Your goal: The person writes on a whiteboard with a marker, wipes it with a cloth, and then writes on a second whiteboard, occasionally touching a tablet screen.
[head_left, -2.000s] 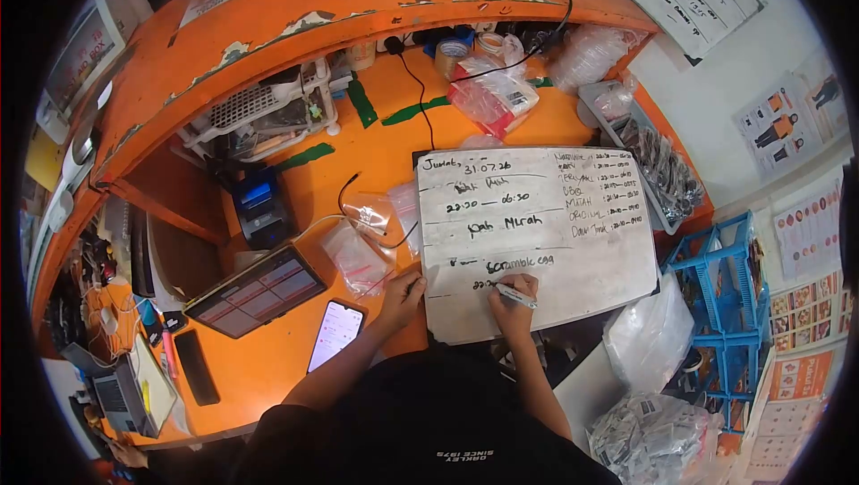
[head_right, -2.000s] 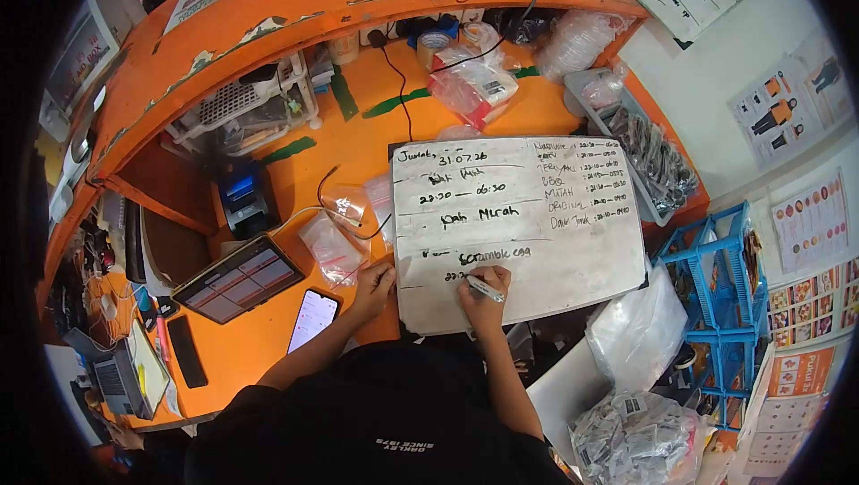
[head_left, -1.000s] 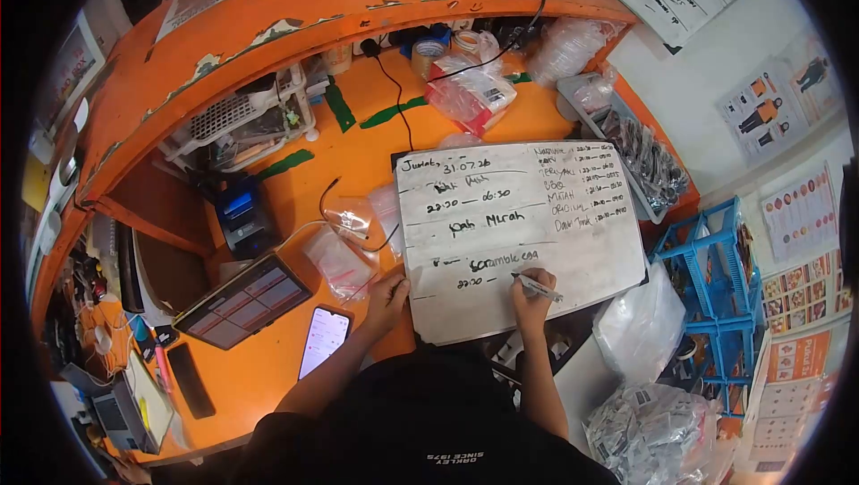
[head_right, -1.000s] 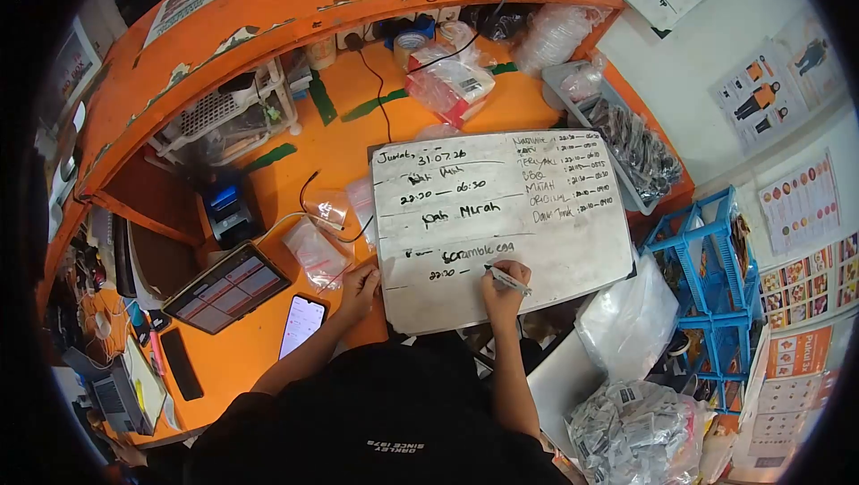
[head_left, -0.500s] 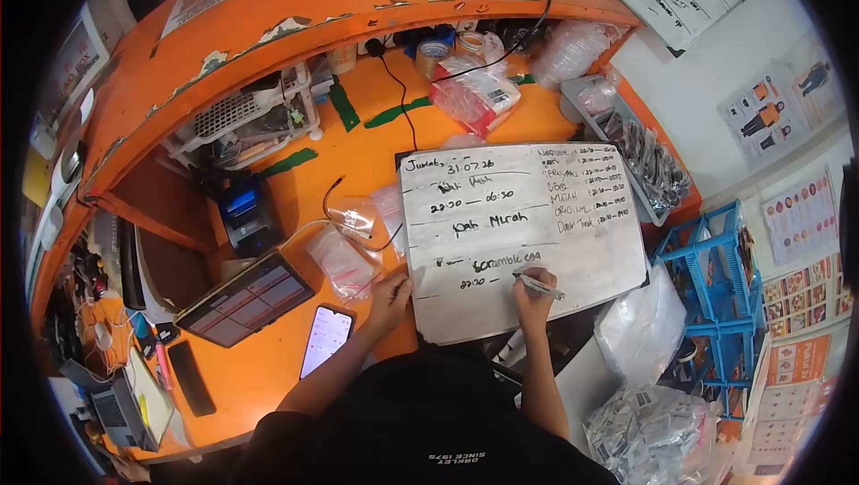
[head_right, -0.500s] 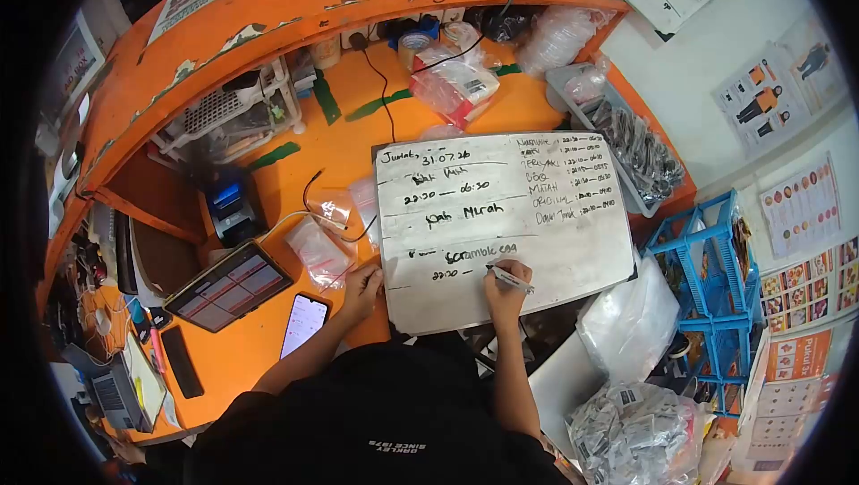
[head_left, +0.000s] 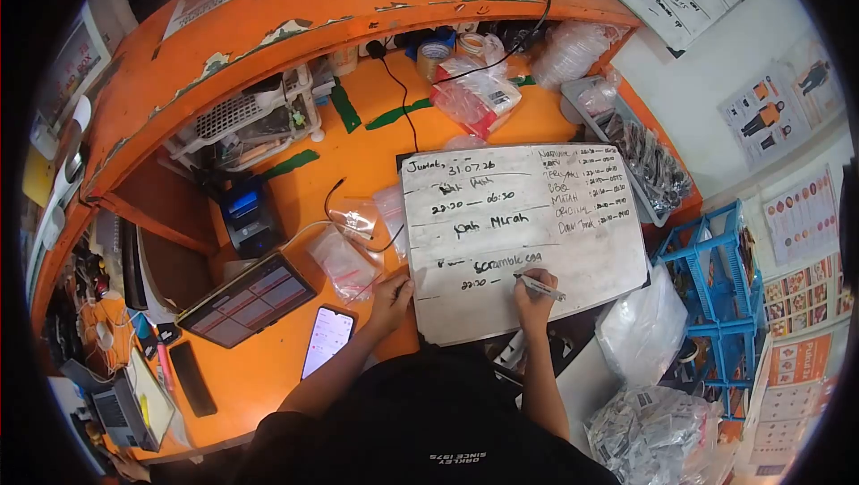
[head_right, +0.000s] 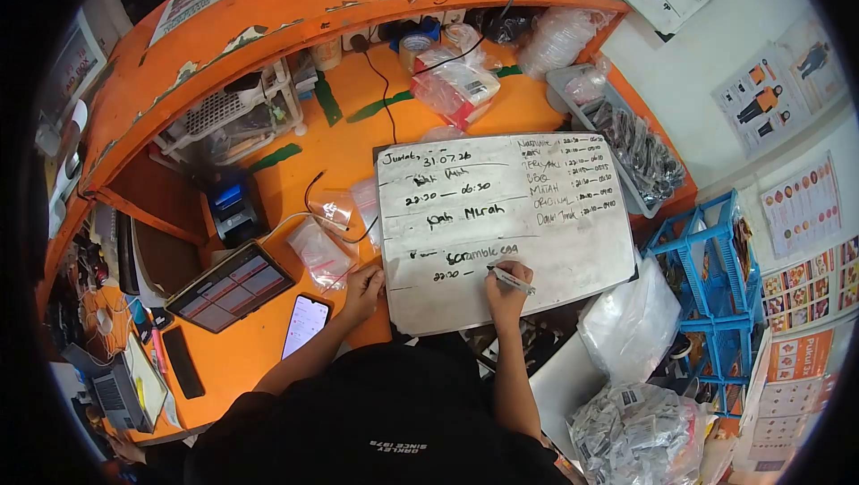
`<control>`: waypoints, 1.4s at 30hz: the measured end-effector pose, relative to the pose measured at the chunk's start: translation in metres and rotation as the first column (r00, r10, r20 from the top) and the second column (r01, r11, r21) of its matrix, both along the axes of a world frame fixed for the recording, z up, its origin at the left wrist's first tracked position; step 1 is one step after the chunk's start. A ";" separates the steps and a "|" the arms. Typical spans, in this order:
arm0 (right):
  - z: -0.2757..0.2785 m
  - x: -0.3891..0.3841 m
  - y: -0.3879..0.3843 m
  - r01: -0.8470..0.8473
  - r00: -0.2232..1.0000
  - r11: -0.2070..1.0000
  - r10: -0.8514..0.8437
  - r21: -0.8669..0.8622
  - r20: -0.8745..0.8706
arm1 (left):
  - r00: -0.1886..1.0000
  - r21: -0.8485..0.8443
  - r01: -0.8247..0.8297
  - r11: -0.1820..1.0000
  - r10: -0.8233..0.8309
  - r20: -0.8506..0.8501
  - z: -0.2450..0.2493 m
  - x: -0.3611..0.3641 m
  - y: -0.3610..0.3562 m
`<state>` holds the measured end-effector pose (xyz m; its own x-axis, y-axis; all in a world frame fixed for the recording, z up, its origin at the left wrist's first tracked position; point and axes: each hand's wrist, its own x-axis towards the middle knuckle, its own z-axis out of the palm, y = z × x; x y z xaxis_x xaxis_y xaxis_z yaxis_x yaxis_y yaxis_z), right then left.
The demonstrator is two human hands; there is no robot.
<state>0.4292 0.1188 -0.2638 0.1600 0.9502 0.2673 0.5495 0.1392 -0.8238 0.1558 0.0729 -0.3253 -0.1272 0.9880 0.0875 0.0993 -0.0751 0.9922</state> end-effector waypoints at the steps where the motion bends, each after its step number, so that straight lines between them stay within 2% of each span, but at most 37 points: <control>1: 0.000 0.001 0.000 -0.005 1.000 1.000 0.005 0.003 0.018 | 1.000 0.003 0.000 1.000 0.000 0.004 0.000 0.000 0.000; 6: 0.004 -0.012 0.011 0.047 0.997 0.998 -0.050 0.049 0.063 | 1.000 0.024 0.000 1.000 0.000 -0.018 -0.002 0.000 0.002; 8: 0.011 -0.026 0.025 0.026 0.999 0.992 -0.030 0.121 0.033 | 0.999 0.031 0.000 1.000 0.002 -0.046 -0.005 -0.001 0.002; 10: 0.009 -0.038 0.039 -0.020 0.999 0.986 0.013 0.164 0.045 | 0.999 0.021 -0.001 1.000 0.002 -0.050 0.001 0.000 0.000; 12: 0.007 -0.049 0.049 -0.130 0.986 0.974 0.108 0.183 0.128 | 0.998 0.016 -0.003 1.000 0.004 -0.055 0.003 -0.001 0.001; 14: -0.004 -0.054 0.057 -0.143 0.984 0.974 0.121 0.176 0.130 | 0.999 0.017 -0.001 1.000 0.002 -0.035 -0.003 -0.001 0.001; 16: -0.002 -0.055 0.060 -0.188 0.963 0.967 0.147 0.171 0.225 | 0.998 0.052 -0.009 0.999 0.012 -0.066 -0.001 -0.002 0.002; 17: 0.001 -0.052 0.062 -0.122 0.961 0.968 0.060 0.221 0.268 | 0.995 0.085 -0.014 0.996 0.022 -0.095 -0.001 -0.001 0.002; 18: 0.004 -0.048 0.062 -0.124 0.961 0.967 0.062 0.221 0.270 | 0.995 0.085 -0.016 0.996 0.024 -0.093 0.002 -0.001 0.002; 20: 0.012 -0.037 0.063 0.015 0.944 0.964 -0.101 0.266 0.313 | 0.998 0.013 -0.010 1.000 0.010 -0.058 0.008 0.000 0.001; 22: 0.015 -0.024 0.058 0.026 0.939 0.967 -0.111 0.252 0.326 | 0.999 0.015 -0.010 1.000 0.011 -0.043 0.004 0.000 0.002; 24: 0.016 -0.014 0.050 0.102 0.978 0.976 -0.134 0.193 0.160 | 1.000 0.011 -0.008 1.000 0.008 -0.029 0.002 -0.001 0.000; 25: 0.019 -0.010 0.044 0.076 0.987 0.986 -0.097 0.152 0.132 | 0.998 0.022 -0.006 1.000 0.007 -0.057 0.002 -0.001 0.001; 26: 0.020 -0.008 0.039 0.077 0.986 0.986 -0.097 0.149 0.133 | 0.996 0.033 -0.002 0.999 0.005 -0.084 0.003 -0.002 0.001; 28: 0.020 -0.003 0.027 0.045 0.994 0.999 -0.047 0.026 0.097 | 0.999 0.034 -0.003 0.999 0.005 -0.053 0.000 0.000 0.001; 30: 0.013 -0.002 0.019 0.022 0.996 0.998 -0.026 0.056 0.081 | 1.000 0.038 -0.006 0.999 0.007 -0.024 -0.001 0.000 0.001; 32: 0.012 -0.002 0.012 -0.027 0.998 1.000 0.026 0.017 0.058 | 1.000 -0.009 0.007 1.000 -0.007 -0.022 -0.002 -0.001 0.001; 35: 0.013 -0.002 0.004 -0.057 0.997 0.998 0.058 -0.025 0.050 | 0.999 0.008 0.002 1.000 -0.001 -0.043 -0.006 -0.001 0.001; 42: 0.007 0.001 0.002 -0.054 0.999 0.998 0.054 -0.028 -0.006 | 1.000 -0.004 -0.003 1.000 0.003 -0.015 -0.003 0.000 0.001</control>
